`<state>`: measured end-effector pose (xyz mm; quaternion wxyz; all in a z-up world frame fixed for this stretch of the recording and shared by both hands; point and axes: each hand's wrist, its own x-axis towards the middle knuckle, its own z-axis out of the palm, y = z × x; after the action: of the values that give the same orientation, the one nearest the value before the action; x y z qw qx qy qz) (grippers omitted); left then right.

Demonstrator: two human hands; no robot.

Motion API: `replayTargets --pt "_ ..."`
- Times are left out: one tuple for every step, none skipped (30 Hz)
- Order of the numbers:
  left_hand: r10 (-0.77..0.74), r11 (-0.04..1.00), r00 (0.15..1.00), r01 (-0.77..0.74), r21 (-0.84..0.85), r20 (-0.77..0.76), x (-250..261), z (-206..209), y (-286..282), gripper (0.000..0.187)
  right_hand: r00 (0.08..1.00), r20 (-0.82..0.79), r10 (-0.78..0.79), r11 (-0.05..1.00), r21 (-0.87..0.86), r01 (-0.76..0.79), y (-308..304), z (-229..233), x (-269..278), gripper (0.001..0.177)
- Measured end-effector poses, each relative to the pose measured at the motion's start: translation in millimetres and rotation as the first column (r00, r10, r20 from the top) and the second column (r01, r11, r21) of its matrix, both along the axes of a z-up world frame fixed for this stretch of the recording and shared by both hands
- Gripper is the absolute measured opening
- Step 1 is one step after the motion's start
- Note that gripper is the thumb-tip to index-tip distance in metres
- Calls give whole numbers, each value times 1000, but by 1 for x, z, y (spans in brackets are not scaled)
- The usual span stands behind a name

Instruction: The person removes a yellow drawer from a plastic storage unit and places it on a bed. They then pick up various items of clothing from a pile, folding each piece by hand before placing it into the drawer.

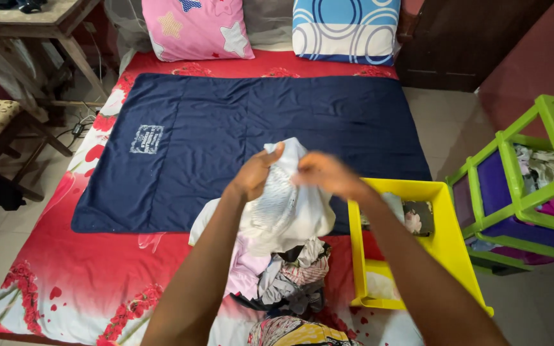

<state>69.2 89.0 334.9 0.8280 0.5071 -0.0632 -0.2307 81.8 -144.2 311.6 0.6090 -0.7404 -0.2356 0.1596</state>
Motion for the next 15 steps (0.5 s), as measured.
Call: replayTargets --pt "0 1000 1000 0 1 0 0 7 -4 46 1000 0 0 1000 1 0 13 6 -15 25" --pt "66 997 996 -68 -36 -62 -1 14 -10 38 996 -81 32 999 -29 -34 24 11 -32 33" --pt "129 988 984 -139 -69 -125 -3 21 -16 30 985 -163 60 996 -57 -70 35 16 -48 43" --pt "128 988 984 -137 -67 -123 16 -5 -11 30 985 -161 58 996 -56 -68 32 3 -42 43" --pt "243 970 970 -243 -20 9 34 -31 -7 33 998 -22 -57 979 -196 52 30 -11 -36 43" --pt "355 933 924 -361 15 141 53 -56 1 41 981 131 -146 932 -315 181 30 -24 -29 43" --pt "358 931 922 -364 16 143 49 -45 7 41 981 132 -142 933 -313 177 22 -21 -24 43" --pt "413 908 907 -417 38 79 44 -34 11 41 898 373 -236 825 -412 388 13 -20 -20 39" --pt "467 882 884 -467 64 16 38 -24 15 43 753 600 -270 673 -442 593 4 -18 -17 35" --pt "464 884 886 -464 63 15 42 -28 18 43 752 600 -272 670 -443 595 1 -2 -20 35" --pt "490 869 872 -489 73 0 46 -31 20 48 719 638 -276 679 -400 616 -3 14 -22 28" --pt "517 854 856 -515 81 -14 50 -35 23 53 683 675 -279 688 -355 632 -6 30 -24 23" --pt "516 854 856 -513 80 -15 49 -33 18 53 683 675 -279 687 -356 634 -8 35 -23 23" --pt "530 846 847 -526 91 -39 49 -29 16 54 686 660 -307 673 -359 647 -7 40 -21 23" --pt "545 837 836 -537 103 -63 48 -26 15 56 688 644 -336 658 -362 660 -6 45 -19 23"
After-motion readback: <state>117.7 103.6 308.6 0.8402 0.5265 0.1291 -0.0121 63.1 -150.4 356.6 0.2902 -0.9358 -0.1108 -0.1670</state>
